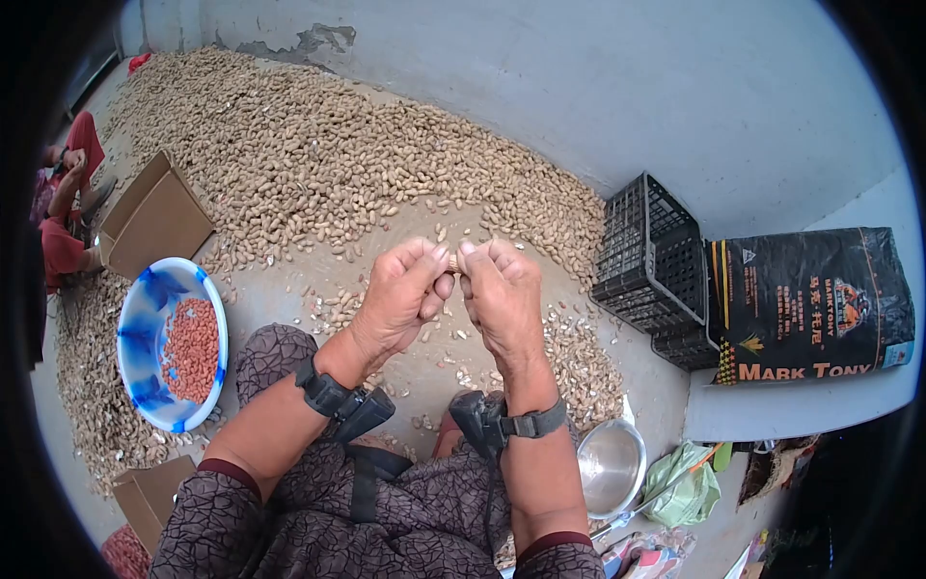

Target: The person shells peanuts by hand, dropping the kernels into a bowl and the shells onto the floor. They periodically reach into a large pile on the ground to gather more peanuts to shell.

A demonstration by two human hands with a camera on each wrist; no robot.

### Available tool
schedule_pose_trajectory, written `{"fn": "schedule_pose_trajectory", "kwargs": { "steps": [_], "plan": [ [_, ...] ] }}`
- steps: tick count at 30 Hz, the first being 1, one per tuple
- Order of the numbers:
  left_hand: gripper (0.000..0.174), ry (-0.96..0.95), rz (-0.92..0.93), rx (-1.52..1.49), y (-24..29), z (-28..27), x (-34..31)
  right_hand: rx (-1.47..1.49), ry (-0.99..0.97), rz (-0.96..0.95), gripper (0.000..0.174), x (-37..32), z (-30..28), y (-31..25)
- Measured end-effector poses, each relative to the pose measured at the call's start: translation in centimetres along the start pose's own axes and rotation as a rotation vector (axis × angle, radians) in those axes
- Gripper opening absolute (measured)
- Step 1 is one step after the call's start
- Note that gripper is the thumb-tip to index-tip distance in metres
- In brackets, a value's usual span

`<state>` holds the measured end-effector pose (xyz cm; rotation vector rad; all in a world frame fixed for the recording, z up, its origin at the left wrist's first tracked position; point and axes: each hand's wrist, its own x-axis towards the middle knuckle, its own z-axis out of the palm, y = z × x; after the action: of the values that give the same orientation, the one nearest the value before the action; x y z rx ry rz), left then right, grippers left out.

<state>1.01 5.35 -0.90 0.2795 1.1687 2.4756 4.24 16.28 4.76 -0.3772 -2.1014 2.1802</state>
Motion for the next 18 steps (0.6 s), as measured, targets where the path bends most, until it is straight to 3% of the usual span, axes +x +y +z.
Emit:
{"fn": "schedule_pose_trajectory", "kwargs": {
  "steps": [2,4,8,10,18],
  "plan": [
    [0.018,0.001,-0.088,-0.059,0.1,0.0,0.2,-0.014,-0.005,0.013,0.014,-0.1,0.2,0.0],
    [0.023,0.041,-0.138,-0.062,0.5,0.1,0.4,-0.091,-0.012,-0.221,0.012,-0.4,1.0,-0.2],
    [0.027,-0.011,-0.172,-0.085,1.3,-0.5,0.3,-0.234,-0.012,-0.235,0.01,-0.3,0.7,0.3],
    [0.029,-0.054,-0.219,-0.068,1.5,-0.3,0.3,-0.41,0.027,-0.482,0.009,0.2,0.1,1.2],
    [0.017,-0.103,-0.08,-0.044,0.5,-0.2,0.1,-0.334,0.111,-0.418,0.012,-0.3,0.1,0.8]
  ]
}}
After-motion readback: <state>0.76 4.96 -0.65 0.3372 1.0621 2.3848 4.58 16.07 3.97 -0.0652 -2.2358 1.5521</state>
